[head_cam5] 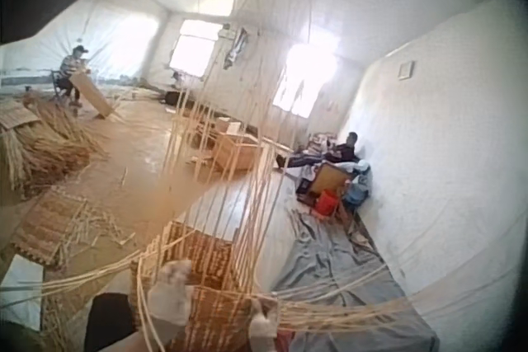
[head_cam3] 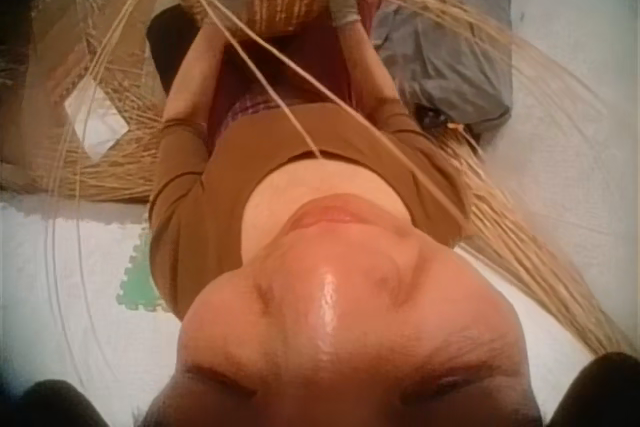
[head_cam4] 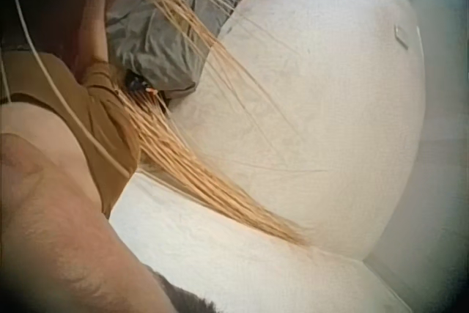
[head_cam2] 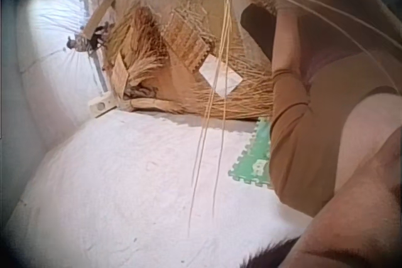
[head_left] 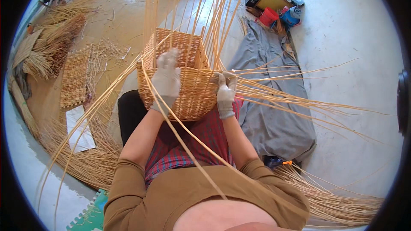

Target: The recorder is weaving a large wicker or rattan basket while sitting on the floor in a workshop.

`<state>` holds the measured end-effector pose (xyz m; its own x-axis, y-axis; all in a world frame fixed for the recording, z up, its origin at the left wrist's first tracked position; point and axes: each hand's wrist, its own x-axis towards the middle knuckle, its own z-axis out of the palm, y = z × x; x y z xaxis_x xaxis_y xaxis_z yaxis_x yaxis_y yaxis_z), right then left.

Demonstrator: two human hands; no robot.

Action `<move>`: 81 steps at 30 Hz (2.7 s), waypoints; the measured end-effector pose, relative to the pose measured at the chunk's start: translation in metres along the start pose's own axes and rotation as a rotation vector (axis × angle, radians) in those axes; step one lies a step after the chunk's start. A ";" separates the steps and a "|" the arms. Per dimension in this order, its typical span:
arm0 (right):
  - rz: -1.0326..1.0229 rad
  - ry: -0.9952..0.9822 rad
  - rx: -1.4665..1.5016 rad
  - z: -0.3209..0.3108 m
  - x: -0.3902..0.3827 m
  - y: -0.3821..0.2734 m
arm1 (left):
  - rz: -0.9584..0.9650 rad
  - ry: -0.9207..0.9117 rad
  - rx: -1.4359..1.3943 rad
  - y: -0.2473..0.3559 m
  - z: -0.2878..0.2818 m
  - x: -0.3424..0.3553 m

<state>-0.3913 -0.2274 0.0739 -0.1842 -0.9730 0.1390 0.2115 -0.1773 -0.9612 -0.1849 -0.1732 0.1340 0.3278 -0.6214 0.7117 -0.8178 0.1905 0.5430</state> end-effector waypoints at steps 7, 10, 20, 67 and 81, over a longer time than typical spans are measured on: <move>-0.719 -0.275 -0.414 0.045 0.054 -0.105 | 0.034 -0.638 0.289 0.040 0.046 -0.037; -0.219 -0.198 -0.479 -0.067 0.046 -0.107 | 0.058 -0.645 0.391 0.035 0.052 -0.036; -1.000 -0.235 -1.765 -0.064 0.049 -0.072 | 0.314 -0.587 0.230 0.058 0.083 -0.014; 0.087 -0.612 0.467 0.139 -0.043 0.022 | -0.136 -0.472 0.245 -0.143 -0.072 -0.021; -0.771 -0.408 -0.377 0.194 0.036 -0.056 | 0.123 -0.583 0.330 -0.076 -0.043 -0.030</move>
<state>-0.2235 -0.2815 0.1787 0.2212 -0.5967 0.7714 -0.1649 -0.8025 -0.5735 -0.1119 -0.1368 0.0905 -0.0099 -0.9358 0.3524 -0.9647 0.1018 0.2431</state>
